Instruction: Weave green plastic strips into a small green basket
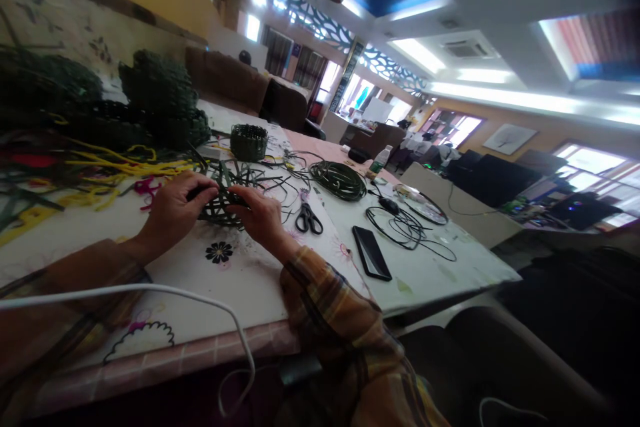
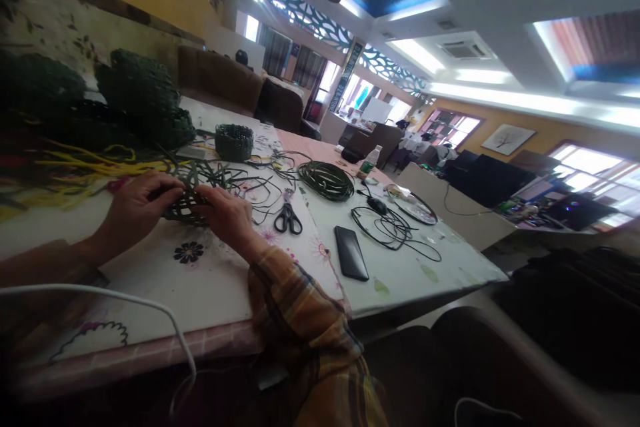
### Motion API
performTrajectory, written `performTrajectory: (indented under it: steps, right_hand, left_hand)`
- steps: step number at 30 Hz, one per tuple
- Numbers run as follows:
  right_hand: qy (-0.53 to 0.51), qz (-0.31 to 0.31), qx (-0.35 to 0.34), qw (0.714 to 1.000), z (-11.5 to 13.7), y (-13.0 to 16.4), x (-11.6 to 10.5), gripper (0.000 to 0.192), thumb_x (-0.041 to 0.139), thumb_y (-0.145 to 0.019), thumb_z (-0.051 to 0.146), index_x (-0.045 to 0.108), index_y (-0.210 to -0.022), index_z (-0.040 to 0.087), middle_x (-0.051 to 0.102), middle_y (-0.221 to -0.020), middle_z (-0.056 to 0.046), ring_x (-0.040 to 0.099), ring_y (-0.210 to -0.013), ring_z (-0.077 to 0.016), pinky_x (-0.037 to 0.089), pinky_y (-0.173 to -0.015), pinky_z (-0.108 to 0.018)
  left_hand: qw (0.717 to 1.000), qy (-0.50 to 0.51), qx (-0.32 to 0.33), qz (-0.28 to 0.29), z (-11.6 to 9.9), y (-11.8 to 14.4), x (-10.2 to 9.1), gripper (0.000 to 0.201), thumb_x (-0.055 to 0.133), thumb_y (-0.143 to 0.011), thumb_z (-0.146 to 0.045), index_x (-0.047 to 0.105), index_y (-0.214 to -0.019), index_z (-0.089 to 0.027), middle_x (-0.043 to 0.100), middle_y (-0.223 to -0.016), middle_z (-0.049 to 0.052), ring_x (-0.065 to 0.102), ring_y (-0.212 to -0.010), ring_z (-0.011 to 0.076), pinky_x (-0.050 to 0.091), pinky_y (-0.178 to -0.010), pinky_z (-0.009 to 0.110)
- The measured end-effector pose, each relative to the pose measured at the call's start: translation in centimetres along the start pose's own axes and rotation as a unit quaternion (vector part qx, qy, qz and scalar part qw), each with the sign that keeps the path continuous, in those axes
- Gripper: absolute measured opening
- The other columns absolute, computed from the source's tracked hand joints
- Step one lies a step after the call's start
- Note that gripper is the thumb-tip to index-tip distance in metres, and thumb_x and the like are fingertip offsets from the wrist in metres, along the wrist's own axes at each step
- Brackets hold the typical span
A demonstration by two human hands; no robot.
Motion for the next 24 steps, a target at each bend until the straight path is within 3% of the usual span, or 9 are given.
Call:
performTrajectory:
  steps: [5,7,10,15,17,20,24]
  right_hand:
    - [0.018,0.001,-0.017,1.000,0.1,0.1,0.2,0.035,0.059,-0.099,0.042,0.066,-0.128,0.025,0.074,-0.122,-0.002,0.071,-0.104,-0.0115,0.050,-0.087,-0.019]
    - [0.020,0.003,-0.022,1.000,0.3,0.2,0.3,0.035,0.057,-0.100,0.043,0.066,-0.128,0.025,0.075,-0.119,-0.003,0.071,-0.101,-0.0113,0.050,-0.085,-0.018]
    - [0.026,0.007,-0.026,0.999,0.5,0.3,0.4,0.035,0.056,-0.100,0.044,0.066,-0.128,0.025,0.075,-0.115,-0.002,0.071,-0.098,-0.0111,0.050,-0.083,-0.018]
    - [0.039,0.000,-0.039,0.998,0.6,0.6,0.6,0.037,0.053,-0.101,0.047,0.066,-0.128,0.024,0.075,-0.109,-0.002,0.070,-0.093,-0.0103,0.048,-0.077,-0.018]
    - [0.050,-0.006,-0.051,0.997,0.5,0.8,0.8,0.039,0.049,-0.102,0.049,0.066,-0.128,0.026,0.075,-0.106,-0.001,0.069,-0.087,-0.0095,0.046,-0.073,-0.019]
    - [0.075,-0.012,-0.080,0.994,0.5,1.1,1.2,0.041,0.042,-0.105,0.051,0.064,-0.129,0.026,0.075,-0.102,-0.002,0.067,-0.081,-0.0087,0.044,-0.069,-0.021]
    - [0.109,-0.009,-0.119,0.987,0.6,1.4,1.5,0.042,0.037,-0.106,0.050,0.063,-0.129,0.026,0.074,-0.093,-0.003,0.067,-0.080,-0.0105,0.043,-0.069,-0.024]
  left_hand:
    - [0.999,-0.009,-0.015,-0.046,-0.2,0.4,-0.2,0.025,0.057,-0.090,-0.046,0.065,-0.085,-0.023,0.064,-0.087,0.002,0.062,-0.086,0.0207,0.048,-0.086,0.035]
    - [0.997,0.002,-0.056,-0.055,0.3,0.4,-0.2,0.026,0.063,-0.085,-0.048,0.063,-0.091,-0.022,0.063,-0.085,0.000,0.061,-0.080,0.0188,0.049,-0.080,0.033]
    - [0.990,0.041,-0.118,-0.064,1.1,0.2,-0.4,0.045,0.073,-0.075,-0.048,0.058,-0.107,-0.020,0.064,-0.088,0.000,0.062,-0.079,0.0175,0.051,-0.076,0.031]
    - [0.985,0.086,-0.147,0.015,1.1,-0.3,0.0,0.058,0.068,-0.078,-0.045,0.056,-0.129,-0.022,0.068,-0.097,0.003,0.064,-0.081,0.0188,0.052,-0.072,0.031]
    - [0.989,0.063,-0.128,0.031,0.8,-0.3,-0.1,0.052,0.063,-0.081,-0.045,0.059,-0.128,-0.023,0.068,-0.099,0.004,0.064,-0.081,0.0193,0.052,-0.073,0.032]
    - [0.997,-0.019,-0.061,0.031,-0.1,-0.4,-0.4,0.040,0.056,-0.087,-0.047,0.065,-0.116,-0.022,0.069,-0.105,0.005,0.064,-0.092,0.0223,0.051,-0.087,0.038]
    - [0.998,-0.046,0.006,0.052,-1.0,-0.7,-0.3,0.041,0.050,-0.089,-0.050,0.071,-0.104,-0.018,0.069,-0.108,0.009,0.063,-0.106,0.0254,0.047,-0.100,0.041]
Point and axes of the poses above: each hand's wrist, its own y-axis away from the middle knuckle, its own x-axis out of the palm, z = x × y, the point moved 6 cm from there along -y, towards the middle knuckle
